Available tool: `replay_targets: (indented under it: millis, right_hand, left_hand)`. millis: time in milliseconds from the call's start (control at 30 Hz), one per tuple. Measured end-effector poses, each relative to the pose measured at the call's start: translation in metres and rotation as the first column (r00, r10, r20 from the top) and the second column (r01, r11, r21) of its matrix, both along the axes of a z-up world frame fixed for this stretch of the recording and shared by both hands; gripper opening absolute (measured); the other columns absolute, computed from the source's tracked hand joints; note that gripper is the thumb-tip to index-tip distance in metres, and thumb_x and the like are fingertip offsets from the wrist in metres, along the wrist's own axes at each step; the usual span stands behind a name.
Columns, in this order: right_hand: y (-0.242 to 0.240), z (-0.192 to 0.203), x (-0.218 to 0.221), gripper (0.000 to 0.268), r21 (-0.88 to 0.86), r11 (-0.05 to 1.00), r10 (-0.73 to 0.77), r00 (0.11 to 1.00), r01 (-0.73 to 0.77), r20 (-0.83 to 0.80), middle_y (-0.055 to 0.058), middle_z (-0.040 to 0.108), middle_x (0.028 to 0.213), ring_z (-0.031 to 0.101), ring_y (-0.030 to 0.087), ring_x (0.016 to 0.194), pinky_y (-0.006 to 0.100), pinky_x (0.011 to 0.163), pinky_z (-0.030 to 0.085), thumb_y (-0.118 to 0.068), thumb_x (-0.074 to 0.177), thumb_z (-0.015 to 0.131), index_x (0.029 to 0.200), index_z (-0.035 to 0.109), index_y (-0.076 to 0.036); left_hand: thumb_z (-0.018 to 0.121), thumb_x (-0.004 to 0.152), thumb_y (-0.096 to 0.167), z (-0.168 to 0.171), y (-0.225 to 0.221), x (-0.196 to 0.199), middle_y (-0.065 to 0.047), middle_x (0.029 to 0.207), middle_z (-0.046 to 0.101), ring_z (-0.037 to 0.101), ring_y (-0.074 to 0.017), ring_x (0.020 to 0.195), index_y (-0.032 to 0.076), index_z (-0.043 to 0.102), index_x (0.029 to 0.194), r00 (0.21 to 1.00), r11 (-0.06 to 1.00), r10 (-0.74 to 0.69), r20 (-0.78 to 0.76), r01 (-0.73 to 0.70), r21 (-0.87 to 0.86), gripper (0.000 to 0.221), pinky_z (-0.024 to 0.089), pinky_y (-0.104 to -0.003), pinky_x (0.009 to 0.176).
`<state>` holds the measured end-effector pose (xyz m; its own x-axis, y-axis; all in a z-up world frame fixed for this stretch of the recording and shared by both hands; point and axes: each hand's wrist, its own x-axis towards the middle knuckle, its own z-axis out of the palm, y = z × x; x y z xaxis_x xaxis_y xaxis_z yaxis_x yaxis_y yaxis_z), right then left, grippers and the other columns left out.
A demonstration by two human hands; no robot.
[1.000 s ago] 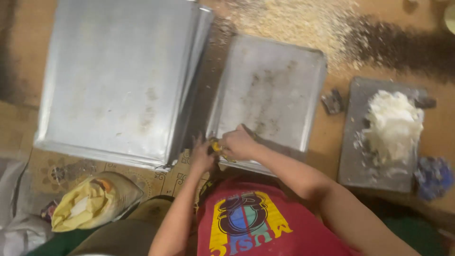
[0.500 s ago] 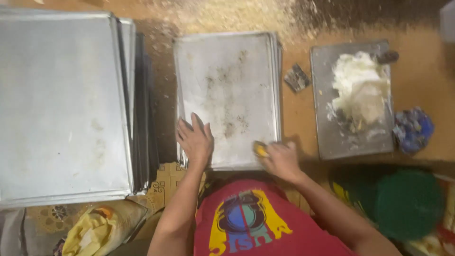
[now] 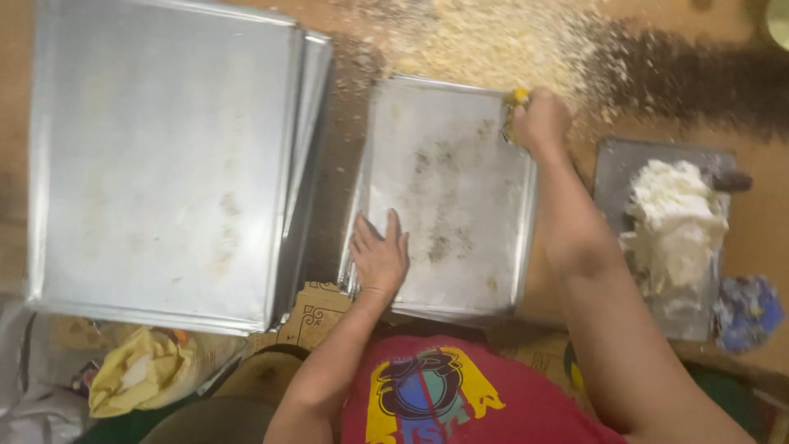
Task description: Greasing metal baking trays with a sponge and stacking them in a pile
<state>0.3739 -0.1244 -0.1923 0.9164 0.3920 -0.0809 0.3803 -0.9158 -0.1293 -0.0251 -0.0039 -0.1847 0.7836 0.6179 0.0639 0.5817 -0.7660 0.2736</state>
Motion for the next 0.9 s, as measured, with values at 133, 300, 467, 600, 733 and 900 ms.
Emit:
replay_targets:
  millis: [133,300,467,600,733,900]
  right_hand:
    - [0.080,-0.007,-0.035,0.027,0.041,0.992,0.120,0.989,-0.117,-0.082,0.013,0.074,0.095,0.071,0.039,0.101,0.057,0.082,0.052,-0.036,0.087,0.066,0.103,0.079,-0.020]
    - [0.205,-0.024,-0.068,0.027,0.169,0.937,0.327,0.937,-0.306,-0.118,0.010,0.076,0.095,0.071,0.037,0.104,0.055,0.092,0.048,-0.036,0.086,0.067,0.106,0.077,-0.022]
    - [0.210,0.030,-0.154,0.030,0.128,0.902,0.431,0.875,-0.413,-0.219,0.015,0.075,0.102,0.069,0.039,0.109,0.057,0.099,0.041,-0.035,0.096,0.056,0.112,0.074,-0.017]
    - [0.167,0.062,-0.210,0.027,0.133,0.812,0.573,0.732,-0.569,-0.367,0.014,0.077,0.108,0.068,0.038,0.115,0.059,0.106,0.039,-0.027,0.093,0.057,0.107,0.075,-0.013]
    - [0.041,0.090,-0.219,0.037,0.154,0.792,0.575,0.636,-0.591,-0.515,0.015,0.073,0.123,0.065,0.039,0.121,0.057,0.109,0.042,-0.030,0.095,0.059,0.124,0.073,-0.012]
    - [-0.130,-0.056,-0.212,0.018,-0.046,0.985,0.174,0.953,-0.168,0.247,0.001,0.062,0.092,0.062,0.024,0.102,0.054,0.095,0.044,-0.035,0.092,0.070,0.101,0.062,-0.022]
  left_hand:
    - [0.047,0.104,0.048,-0.001,-0.001,-0.005,-0.038,0.142,0.040,0.045,-0.0527,0.133,0.026,0.053,0.148,1.000,0.985,-0.007,-0.005,0.006,-0.173,0.049,0.039,-0.060,0.104]
    - [0.050,0.103,0.046,-0.009,0.003,-0.001,-0.040,0.141,0.040,0.043,-0.0547,0.135,0.028,0.050,0.149,0.997,0.994,-0.013,0.080,0.022,-0.108,0.050,0.039,-0.061,0.102]
    - [0.055,0.103,0.041,-0.005,0.001,-0.010,-0.041,0.143,0.038,0.044,-0.0533,0.135,0.021,0.052,0.146,0.993,0.984,0.017,0.121,0.005,-0.179,0.048,0.038,-0.062,0.105]
    - [0.066,0.097,0.043,-0.009,0.003,-0.007,-0.038,0.143,0.041,0.046,-0.0501,0.135,0.010,0.046,0.146,0.980,0.985,0.063,0.190,-0.030,-0.171,0.062,0.039,-0.061,0.106]
    - [0.075,0.091,0.038,-0.034,0.022,-0.028,-0.036,0.143,0.044,0.047,-0.0491,0.135,0.002,0.037,0.150,0.919,0.885,0.273,0.286,-0.123,-0.449,0.079,0.035,-0.057,0.114]
    - [0.056,0.101,0.022,-0.050,0.038,-0.047,-0.022,0.127,0.067,0.062,-0.0352,0.124,0.005,0.065,0.130,0.966,0.786,0.247,0.071,-0.157,-0.598,0.035,0.048,-0.048,0.106]
